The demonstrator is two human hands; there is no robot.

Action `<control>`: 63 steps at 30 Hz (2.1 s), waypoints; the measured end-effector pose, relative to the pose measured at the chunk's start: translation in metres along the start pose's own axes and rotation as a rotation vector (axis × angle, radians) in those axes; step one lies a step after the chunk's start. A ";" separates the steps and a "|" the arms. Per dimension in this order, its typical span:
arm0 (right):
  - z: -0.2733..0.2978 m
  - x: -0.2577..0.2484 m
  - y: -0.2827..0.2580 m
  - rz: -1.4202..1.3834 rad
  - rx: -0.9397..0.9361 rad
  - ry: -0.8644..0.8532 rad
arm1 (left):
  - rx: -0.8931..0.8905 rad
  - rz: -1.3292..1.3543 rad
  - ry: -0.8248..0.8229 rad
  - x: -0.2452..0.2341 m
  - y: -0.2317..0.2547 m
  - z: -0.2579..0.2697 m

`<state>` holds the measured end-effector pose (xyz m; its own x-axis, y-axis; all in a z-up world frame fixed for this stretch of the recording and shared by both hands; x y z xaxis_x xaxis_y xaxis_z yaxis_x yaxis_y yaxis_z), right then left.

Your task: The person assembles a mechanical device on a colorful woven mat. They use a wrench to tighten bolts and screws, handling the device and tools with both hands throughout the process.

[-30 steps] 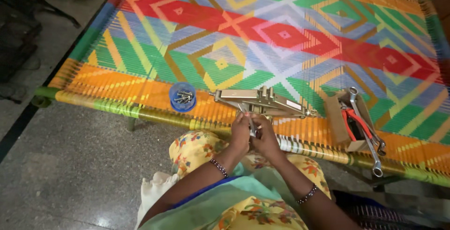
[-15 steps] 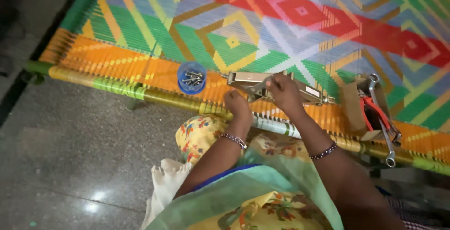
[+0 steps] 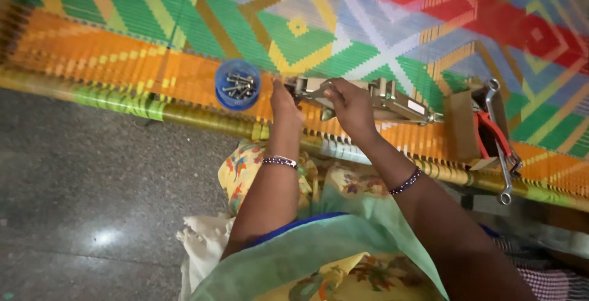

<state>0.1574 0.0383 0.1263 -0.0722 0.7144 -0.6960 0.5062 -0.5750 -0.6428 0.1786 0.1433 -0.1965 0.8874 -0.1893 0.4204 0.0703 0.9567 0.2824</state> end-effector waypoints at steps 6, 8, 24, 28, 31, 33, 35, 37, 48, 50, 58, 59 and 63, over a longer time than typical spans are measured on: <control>0.001 0.014 0.010 0.108 0.035 -0.010 | 0.060 0.061 -0.085 0.008 0.006 -0.025; 0.001 0.015 0.007 0.102 -0.001 0.013 | -0.001 -0.032 -0.024 0.003 0.001 -0.025; 0.003 0.016 -0.006 0.256 -0.188 0.095 | 0.082 0.014 -0.112 0.006 0.005 -0.016; 0.006 0.018 -0.016 0.259 -0.218 0.102 | 0.079 0.089 -0.057 0.005 0.007 -0.006; 0.010 0.016 -0.024 0.315 -0.290 0.148 | 0.106 0.092 -0.022 0.003 0.014 0.009; 0.013 0.016 -0.026 0.355 -0.322 0.166 | 0.109 0.061 -0.003 0.002 0.016 0.017; 0.016 0.017 -0.023 0.385 -0.317 0.169 | 0.087 0.026 0.025 0.001 0.016 0.021; 0.018 0.020 -0.018 0.398 -0.285 0.181 | 0.104 0.055 0.002 0.004 0.017 0.020; -0.008 0.008 0.025 0.324 -0.061 0.131 | 0.177 -0.047 -0.142 0.013 0.008 -0.009; -0.006 0.003 0.033 0.306 0.028 0.143 | 0.185 -0.232 -0.188 0.012 0.006 -0.012; 0.043 -0.005 0.027 -0.095 0.079 0.274 | 0.064 -0.035 -0.233 0.023 -0.014 -0.020; 0.042 -0.003 0.033 -0.181 0.133 0.263 | 0.056 -0.010 -0.260 0.028 -0.017 -0.017; 0.034 0.009 0.052 -0.374 0.373 0.261 | 0.046 -0.121 -0.146 0.020 -0.022 -0.010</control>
<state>0.1538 0.0012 0.0756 0.0508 0.9430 -0.3289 0.1473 -0.3328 -0.9314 0.1989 0.1209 -0.2026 0.7978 -0.3357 0.5009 0.1488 0.9146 0.3760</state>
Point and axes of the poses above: each hand's wrist, its own z-axis away from the middle knuckle, its own x-axis out of the palm, y = z × x, the point moved 10 cm from there along -z, towards the middle knuckle, and after that the axes turned 6 degrees about y, right-handed, at the moved point
